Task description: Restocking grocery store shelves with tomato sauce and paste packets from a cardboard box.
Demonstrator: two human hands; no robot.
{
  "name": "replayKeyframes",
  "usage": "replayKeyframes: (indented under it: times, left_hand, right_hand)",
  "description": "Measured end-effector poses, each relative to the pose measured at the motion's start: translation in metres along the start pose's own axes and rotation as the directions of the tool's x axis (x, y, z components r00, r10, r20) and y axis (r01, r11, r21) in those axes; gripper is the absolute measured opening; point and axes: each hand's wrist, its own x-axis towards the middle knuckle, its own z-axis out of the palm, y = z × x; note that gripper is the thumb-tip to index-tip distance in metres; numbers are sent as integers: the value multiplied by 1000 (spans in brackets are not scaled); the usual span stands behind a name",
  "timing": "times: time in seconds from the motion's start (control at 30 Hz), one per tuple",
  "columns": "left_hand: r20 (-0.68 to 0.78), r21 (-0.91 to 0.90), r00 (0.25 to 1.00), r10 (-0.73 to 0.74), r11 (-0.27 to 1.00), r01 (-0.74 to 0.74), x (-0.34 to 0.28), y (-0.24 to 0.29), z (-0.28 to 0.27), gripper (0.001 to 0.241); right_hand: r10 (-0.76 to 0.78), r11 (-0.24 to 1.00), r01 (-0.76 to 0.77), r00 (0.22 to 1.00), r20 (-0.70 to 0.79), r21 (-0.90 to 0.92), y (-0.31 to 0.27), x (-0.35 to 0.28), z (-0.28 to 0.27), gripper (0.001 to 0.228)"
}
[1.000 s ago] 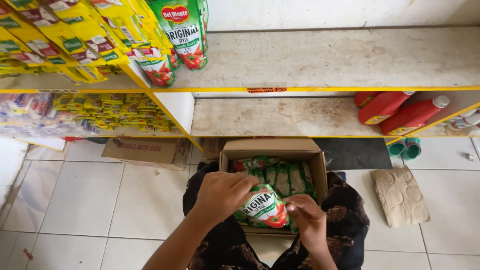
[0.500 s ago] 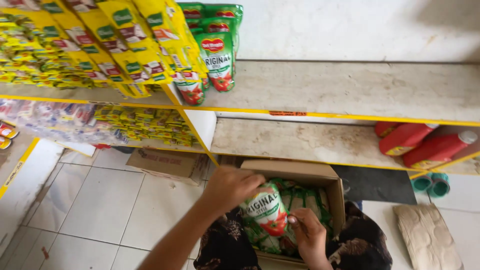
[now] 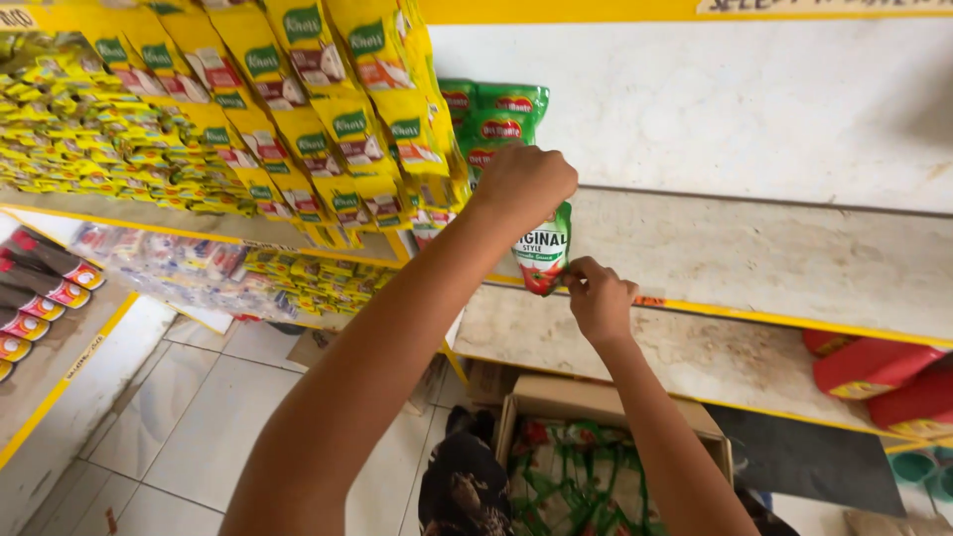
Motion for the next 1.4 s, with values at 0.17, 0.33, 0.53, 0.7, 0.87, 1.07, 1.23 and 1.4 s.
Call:
replayKeyframes:
  times: [0.17, 0.33, 0.53, 0.7, 0.87, 1.07, 1.23, 1.4]
  left_hand:
    - [-117, 279, 993, -25, 959, 57, 24, -25, 31, 10]
    - [-42, 319, 998, -48, 946, 59, 11, -52, 47, 9]
    - [-80, 369, 994, -73, 924, 98, -2, -71, 47, 10]
    - [-62, 388, 997, -44, 919, 64, -4, -68, 43, 14]
    - [-160, 395, 987, -17, 915, 80, -4, -68, 48, 11]
    - [-108, 335, 982, -156, 924, 184, 0, -67, 65, 15]
    - [-95, 396, 979, -179, 896, 203, -2, -42, 47, 13]
    - [-281, 210, 949, 145, 974, -86, -50, 66, 15, 23]
  right_hand:
    - [10, 1000, -11, 996, 84, 20, -10, 33, 51, 12]
    - [66, 997, -62, 992, 104, -39, -22, 40, 91, 7]
    - [-81, 996, 81, 996, 35, -24, -24, 32, 95, 16]
    - [-224, 969, 232, 970, 97, -88, -46, 32, 78, 60]
    - [-11, 979, 48, 982, 188, -196, -36, 37, 105, 60]
    - [-67, 990, 94, 971, 230, -108, -45, 36, 80, 78]
    - [-170, 983, 171, 985, -25, 69, -46, -25, 31, 67]
    - [268, 955, -288, 941, 205, 74, 35, -194, 9, 33]
